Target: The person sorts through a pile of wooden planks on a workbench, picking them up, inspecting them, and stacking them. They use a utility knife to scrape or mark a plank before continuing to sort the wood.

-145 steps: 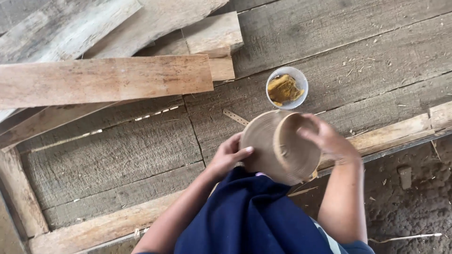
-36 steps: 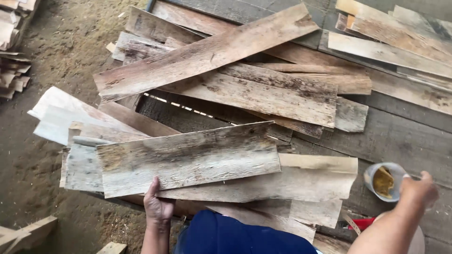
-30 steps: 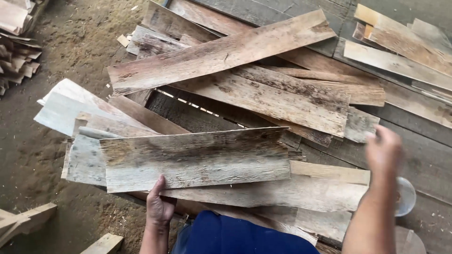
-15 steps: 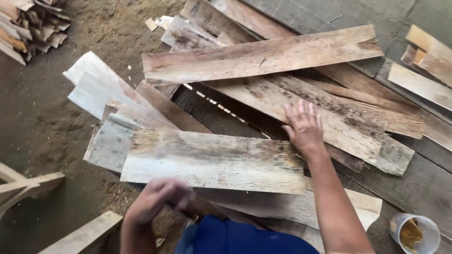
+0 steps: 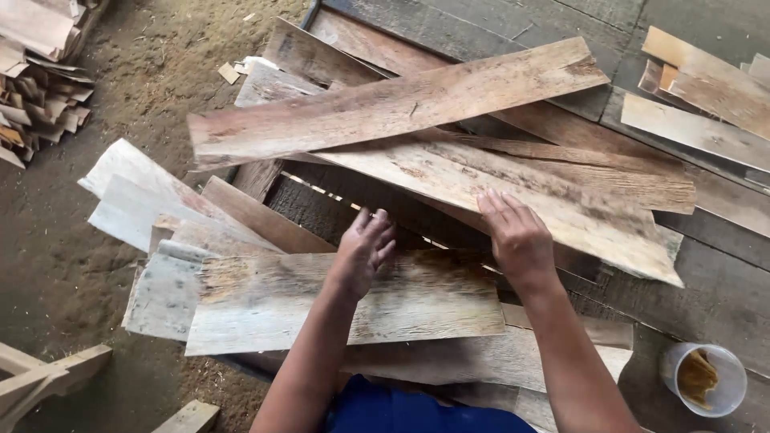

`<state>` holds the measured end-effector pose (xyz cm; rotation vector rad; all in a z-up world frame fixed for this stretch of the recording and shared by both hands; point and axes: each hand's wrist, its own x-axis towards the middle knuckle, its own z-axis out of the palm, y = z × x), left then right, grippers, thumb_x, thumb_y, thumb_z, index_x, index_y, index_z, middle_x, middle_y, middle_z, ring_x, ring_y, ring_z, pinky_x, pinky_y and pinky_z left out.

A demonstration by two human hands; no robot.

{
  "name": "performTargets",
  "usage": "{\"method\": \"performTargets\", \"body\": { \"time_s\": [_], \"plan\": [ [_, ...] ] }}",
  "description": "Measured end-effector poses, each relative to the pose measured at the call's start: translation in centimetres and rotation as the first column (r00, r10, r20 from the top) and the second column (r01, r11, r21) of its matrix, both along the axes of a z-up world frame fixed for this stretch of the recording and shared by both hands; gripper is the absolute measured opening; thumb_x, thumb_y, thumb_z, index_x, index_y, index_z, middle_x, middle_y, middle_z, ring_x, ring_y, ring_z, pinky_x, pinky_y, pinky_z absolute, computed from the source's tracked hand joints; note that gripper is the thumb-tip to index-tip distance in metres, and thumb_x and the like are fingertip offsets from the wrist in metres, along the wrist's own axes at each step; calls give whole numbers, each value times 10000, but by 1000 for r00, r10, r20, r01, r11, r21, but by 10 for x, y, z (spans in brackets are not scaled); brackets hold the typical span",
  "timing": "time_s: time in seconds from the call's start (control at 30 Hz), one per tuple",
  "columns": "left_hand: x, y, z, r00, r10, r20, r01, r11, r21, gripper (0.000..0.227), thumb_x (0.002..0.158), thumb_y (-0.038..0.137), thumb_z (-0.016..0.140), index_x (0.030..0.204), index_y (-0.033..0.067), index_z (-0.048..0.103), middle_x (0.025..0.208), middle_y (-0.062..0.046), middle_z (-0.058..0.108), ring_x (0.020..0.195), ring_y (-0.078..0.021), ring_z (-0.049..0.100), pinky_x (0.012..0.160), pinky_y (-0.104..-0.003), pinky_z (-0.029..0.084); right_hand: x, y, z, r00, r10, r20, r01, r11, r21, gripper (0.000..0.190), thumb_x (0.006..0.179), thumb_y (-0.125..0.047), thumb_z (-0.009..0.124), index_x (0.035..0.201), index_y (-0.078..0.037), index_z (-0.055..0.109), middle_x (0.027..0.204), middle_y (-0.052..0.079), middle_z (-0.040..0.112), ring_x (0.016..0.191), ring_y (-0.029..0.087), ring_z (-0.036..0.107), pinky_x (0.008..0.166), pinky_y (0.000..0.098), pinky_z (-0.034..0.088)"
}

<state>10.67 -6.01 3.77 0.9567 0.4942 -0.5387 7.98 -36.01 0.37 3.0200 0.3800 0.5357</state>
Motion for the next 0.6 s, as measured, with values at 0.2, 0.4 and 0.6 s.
{"method": "performTargets", "body": {
  "time_s": [0.2, 0.4, 0.6],
  "plan": [
    [-7, 10, 78, 954, 298, 28, -297, 954, -43, 1108, 905, 460, 726, 1630, 84, -23, 1642, -364, 20, 1490, -553, 198, 1177, -684, 276, -66, 41, 50, 988, 148, 45, -152, 980, 127, 359, 972, -158, 554, 1302, -175, 693, 1305, 82, 711, 1212, 278, 669, 1042, 458, 526],
    [-65, 78, 36, 688, 684, 242, -706, 555, 440, 530, 873, 110, 785, 1293, -70, 517, 1210, -258, 592, 1109, -377, 605, 1033, -593, 365, -112, 93, 83, 860, 455, -229, -298, 814, 499, 287, 929, -172, 618, 1197, -187, 718, 1079, 29, 763, 1015, 254, 722, 872, 408, 585],
    [-84, 124, 107, 735, 220, 642, -678, 283, 679, 861, 1075, -132, 524, 1605, 105, -112, 1718, -244, -153, 1658, -443, -58, 1429, -472, 139, -22, 60, 111, 877, 210, -433, 99, 801, 590, 484, 924, -126, 708, 1379, -22, 581, 1462, 179, 576, 1383, 306, 515, 1201, 413, 426]
  ]
}}
